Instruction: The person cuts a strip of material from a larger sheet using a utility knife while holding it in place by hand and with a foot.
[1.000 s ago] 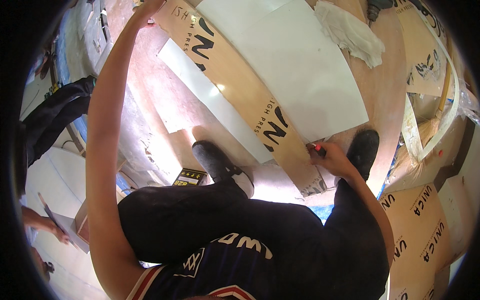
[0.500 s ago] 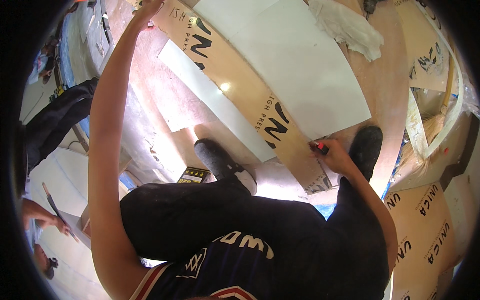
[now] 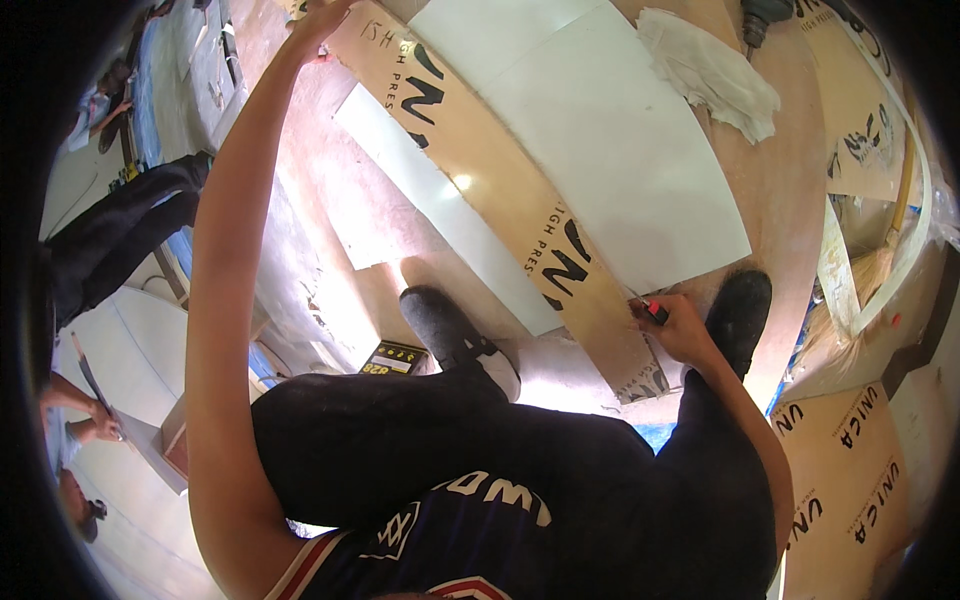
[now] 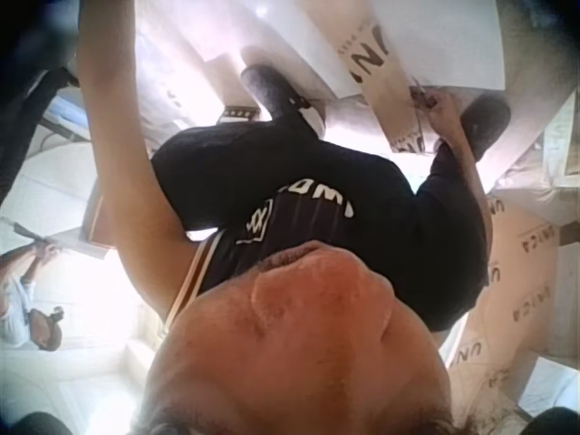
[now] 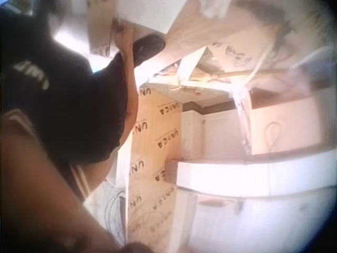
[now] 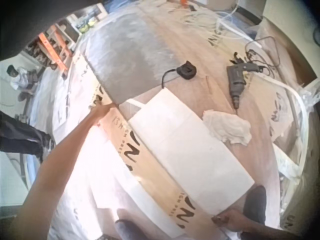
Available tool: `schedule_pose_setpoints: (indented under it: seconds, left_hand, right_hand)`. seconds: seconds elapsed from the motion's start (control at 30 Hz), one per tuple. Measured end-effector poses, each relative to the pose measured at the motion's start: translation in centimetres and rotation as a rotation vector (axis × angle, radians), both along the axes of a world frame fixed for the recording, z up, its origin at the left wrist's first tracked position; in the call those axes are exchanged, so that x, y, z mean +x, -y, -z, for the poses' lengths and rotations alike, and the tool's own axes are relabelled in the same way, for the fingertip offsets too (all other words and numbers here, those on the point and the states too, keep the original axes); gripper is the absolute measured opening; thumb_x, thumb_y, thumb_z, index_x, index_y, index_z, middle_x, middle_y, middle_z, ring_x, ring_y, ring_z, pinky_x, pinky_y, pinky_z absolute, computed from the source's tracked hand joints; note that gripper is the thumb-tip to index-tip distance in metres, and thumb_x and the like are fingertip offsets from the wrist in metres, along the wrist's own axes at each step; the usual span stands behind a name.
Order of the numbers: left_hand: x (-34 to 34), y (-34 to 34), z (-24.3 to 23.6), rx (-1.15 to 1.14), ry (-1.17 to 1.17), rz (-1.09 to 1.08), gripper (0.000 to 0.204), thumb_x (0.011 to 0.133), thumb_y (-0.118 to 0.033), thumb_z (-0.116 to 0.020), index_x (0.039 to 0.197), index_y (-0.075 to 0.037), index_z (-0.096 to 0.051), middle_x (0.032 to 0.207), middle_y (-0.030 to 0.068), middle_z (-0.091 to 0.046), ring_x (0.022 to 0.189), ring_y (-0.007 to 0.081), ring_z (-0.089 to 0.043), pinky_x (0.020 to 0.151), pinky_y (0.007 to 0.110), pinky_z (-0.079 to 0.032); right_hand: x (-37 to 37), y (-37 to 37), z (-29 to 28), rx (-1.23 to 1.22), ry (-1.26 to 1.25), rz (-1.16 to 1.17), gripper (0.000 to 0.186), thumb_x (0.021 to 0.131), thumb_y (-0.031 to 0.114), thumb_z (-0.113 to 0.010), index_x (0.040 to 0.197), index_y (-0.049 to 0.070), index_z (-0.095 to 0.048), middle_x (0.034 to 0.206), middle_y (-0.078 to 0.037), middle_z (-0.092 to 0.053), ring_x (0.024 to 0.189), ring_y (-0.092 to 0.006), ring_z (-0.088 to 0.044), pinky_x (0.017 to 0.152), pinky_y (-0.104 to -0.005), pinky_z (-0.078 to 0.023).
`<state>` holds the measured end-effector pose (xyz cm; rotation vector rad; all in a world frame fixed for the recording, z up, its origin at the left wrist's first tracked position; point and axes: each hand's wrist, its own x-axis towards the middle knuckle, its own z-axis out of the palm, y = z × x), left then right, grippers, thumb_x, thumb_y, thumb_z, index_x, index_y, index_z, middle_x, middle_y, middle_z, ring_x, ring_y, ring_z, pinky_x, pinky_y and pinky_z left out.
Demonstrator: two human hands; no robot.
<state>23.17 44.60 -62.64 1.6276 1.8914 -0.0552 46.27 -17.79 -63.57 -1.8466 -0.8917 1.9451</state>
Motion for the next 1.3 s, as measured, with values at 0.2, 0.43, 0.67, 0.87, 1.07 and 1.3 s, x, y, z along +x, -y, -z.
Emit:
schedule_pose_setpoints:
  seconds: [0.2, 0.43, 0.67, 0.87, 1.07, 1.3]
  left_hand:
    - [0.6, 1.2, -0.7, 0.024, 0.017, -0.016, 0.133, 0.08, -0.061, -0.079, 0.165, -0.017, 0.013, 0.167, 0.0308, 0.017, 0.152, 0.0571, -0.009, 0.105, 0.08, -0.036]
    - [-2.3, -0.8, 1.0, 0.028, -0.008, 0.099, 0.144, 0.068, -0.069, -0.081, 0.165, -0.009, 0.006, 0.163, 0.0377, 0.001, 0.148, 0.0518, -0.025, 0.104, 0.067, -0.045]
    - [-1.8, -0.8, 1.2, 0.043, -0.052, 0.095, 0.141, 0.069, -0.069, -0.081, 0.166, -0.012, 0.004, 0.163, 0.0362, 0.001, 0.149, 0.0485, -0.026, 0.102, 0.064, -0.047]
    - [-1.7, -0.4, 0.9, 0.028, -0.046, 0.052, 0.139, 0.069, -0.067, -0.081, 0.166, -0.011, 0.003, 0.164, 0.0359, 0.002, 0.149, 0.0473, -0.026, 0.102, 0.064, -0.047]
    - [-1.6, -0.1, 0.6, 0.005, 0.003, 0.02, 0.139, 0.07, -0.066, -0.081, 0.164, -0.01, 0.004, 0.162, 0.0329, -0.013, 0.143, 0.0441, -0.039, 0.102, 0.065, -0.046]
    - [0.2, 1.6, -1.0, -0.016, 0.111, -0.051, 0.135, 0.08, -0.059, -0.081, 0.164, -0.008, 0.012, 0.167, 0.0346, 0.006, 0.147, 0.0578, -0.026, 0.106, 0.078, -0.038]
  right_hand:
    - [0.1, 0.4, 0.4, 0.031, -0.003, -0.009, 0.03, 0.088, 0.009, -0.08, 0.116, -0.001, -0.073, 0.095, -0.023, -0.075, 0.079, -0.0202, -0.069, 0.079, -0.0363, -0.054]
    - [-0.1, 0.4, 0.3, 0.11, 0.043, -0.013, 0.03, 0.086, 0.008, -0.08, 0.114, -0.001, -0.073, 0.091, -0.024, -0.073, 0.076, -0.0305, -0.07, 0.077, -0.0378, -0.054]
    - [0.0, 0.2, 0.1, 0.087, 0.04, -0.027, 0.03, 0.086, 0.009, -0.08, 0.113, -0.001, -0.073, 0.089, -0.024, -0.072, 0.073, -0.0295, -0.068, 0.074, -0.0381, -0.054]
    - [-0.1, 0.4, 0.6, 0.109, 0.032, -0.016, 0.028, 0.086, 0.009, -0.08, 0.111, -0.002, -0.073, 0.087, -0.025, -0.071, 0.071, -0.0265, -0.067, 0.074, -0.0383, -0.053]
    - [0.0, 0.1, 0.2, 0.058, 0.035, -0.026, 0.026, 0.088, 0.008, -0.079, 0.111, -0.001, -0.073, 0.088, -0.024, -0.072, 0.071, -0.0229, -0.067, 0.074, -0.0377, -0.054]
    - [0.1, -0.2, 0.0, 0.051, 0.055, -0.039, 0.029, 0.087, 0.009, -0.08, 0.114, 0.0, -0.074, 0.089, -0.024, -0.073, 0.074, -0.0207, -0.069, 0.074, -0.0368, -0.054]
